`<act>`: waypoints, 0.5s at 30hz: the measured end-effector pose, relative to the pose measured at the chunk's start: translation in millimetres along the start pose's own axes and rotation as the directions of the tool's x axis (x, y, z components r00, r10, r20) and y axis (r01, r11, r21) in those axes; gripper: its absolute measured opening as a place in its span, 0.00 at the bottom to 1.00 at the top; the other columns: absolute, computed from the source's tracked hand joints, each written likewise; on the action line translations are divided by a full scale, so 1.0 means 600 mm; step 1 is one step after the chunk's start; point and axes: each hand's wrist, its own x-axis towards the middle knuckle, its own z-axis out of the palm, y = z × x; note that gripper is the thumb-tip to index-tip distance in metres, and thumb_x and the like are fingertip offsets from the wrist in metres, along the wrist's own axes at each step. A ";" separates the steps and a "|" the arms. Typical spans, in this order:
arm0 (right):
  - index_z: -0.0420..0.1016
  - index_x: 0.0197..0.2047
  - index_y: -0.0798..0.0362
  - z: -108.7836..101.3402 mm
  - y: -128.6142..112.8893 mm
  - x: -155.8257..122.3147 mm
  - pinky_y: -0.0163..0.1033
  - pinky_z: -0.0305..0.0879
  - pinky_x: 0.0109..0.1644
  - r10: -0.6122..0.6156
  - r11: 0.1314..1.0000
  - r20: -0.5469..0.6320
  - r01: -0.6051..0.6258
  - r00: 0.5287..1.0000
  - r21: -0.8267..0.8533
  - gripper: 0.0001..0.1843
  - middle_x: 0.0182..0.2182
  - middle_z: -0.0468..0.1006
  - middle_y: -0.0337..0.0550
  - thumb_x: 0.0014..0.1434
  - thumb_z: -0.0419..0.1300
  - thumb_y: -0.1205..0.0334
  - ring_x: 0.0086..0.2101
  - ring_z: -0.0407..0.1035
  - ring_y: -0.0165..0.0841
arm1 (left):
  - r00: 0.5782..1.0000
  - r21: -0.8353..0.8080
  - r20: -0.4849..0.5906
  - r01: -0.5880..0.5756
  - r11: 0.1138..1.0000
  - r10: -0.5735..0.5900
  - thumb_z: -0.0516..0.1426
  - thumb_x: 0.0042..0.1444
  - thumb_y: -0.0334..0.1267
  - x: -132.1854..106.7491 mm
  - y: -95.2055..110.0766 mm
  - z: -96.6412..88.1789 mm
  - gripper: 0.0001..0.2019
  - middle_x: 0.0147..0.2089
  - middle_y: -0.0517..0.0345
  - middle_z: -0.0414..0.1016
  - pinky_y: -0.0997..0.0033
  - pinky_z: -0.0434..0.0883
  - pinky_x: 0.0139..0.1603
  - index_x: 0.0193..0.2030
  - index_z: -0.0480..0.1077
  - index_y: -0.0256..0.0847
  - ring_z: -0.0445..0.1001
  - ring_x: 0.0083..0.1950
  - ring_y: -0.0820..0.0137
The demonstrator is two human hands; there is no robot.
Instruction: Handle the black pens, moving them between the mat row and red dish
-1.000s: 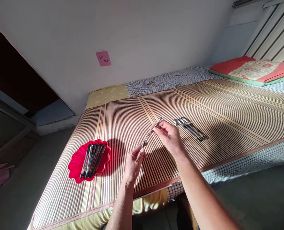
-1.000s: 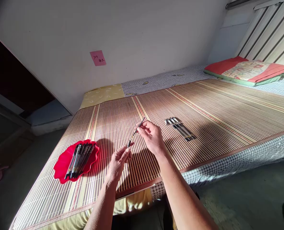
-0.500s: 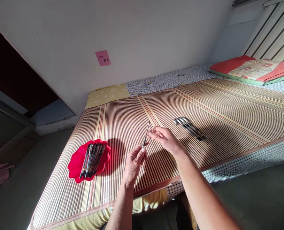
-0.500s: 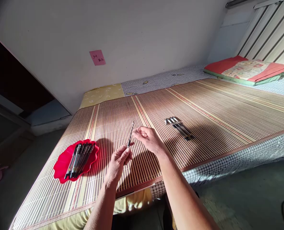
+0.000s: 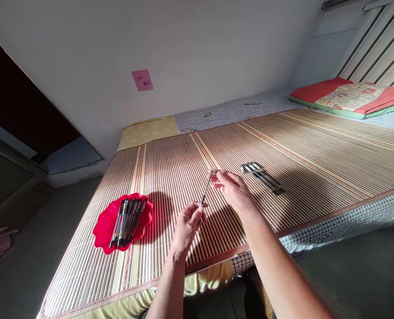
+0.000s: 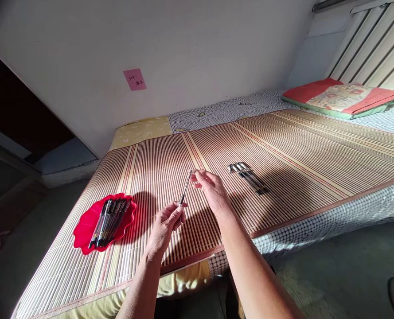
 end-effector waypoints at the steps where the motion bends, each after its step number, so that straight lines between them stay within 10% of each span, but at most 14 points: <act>1: 0.82 0.45 0.50 -0.001 -0.001 0.000 0.43 0.74 0.46 -0.010 1.000 -0.012 0.010 1.000 -0.006 0.20 0.49 0.83 0.50 0.62 0.65 0.42 0.47 0.78 0.39 | 1.000 0.001 0.008 0.009 1.000 -0.009 0.65 0.58 0.56 0.000 0.000 0.001 0.22 0.26 0.62 0.69 0.74 0.48 0.26 0.44 0.78 0.37 0.51 0.23 0.79; 15: 0.84 0.44 0.52 -0.018 -0.021 -0.007 0.40 0.71 0.46 0.082 0.977 0.135 -0.053 0.987 -0.206 0.19 0.46 0.84 0.49 0.64 0.64 0.45 0.44 0.77 0.35 | 0.999 -0.035 0.033 -0.004 0.999 0.005 0.60 0.65 0.53 -0.003 0.000 0.000 0.19 0.28 0.61 0.70 0.72 0.49 0.28 0.47 0.79 0.36 0.53 0.24 0.78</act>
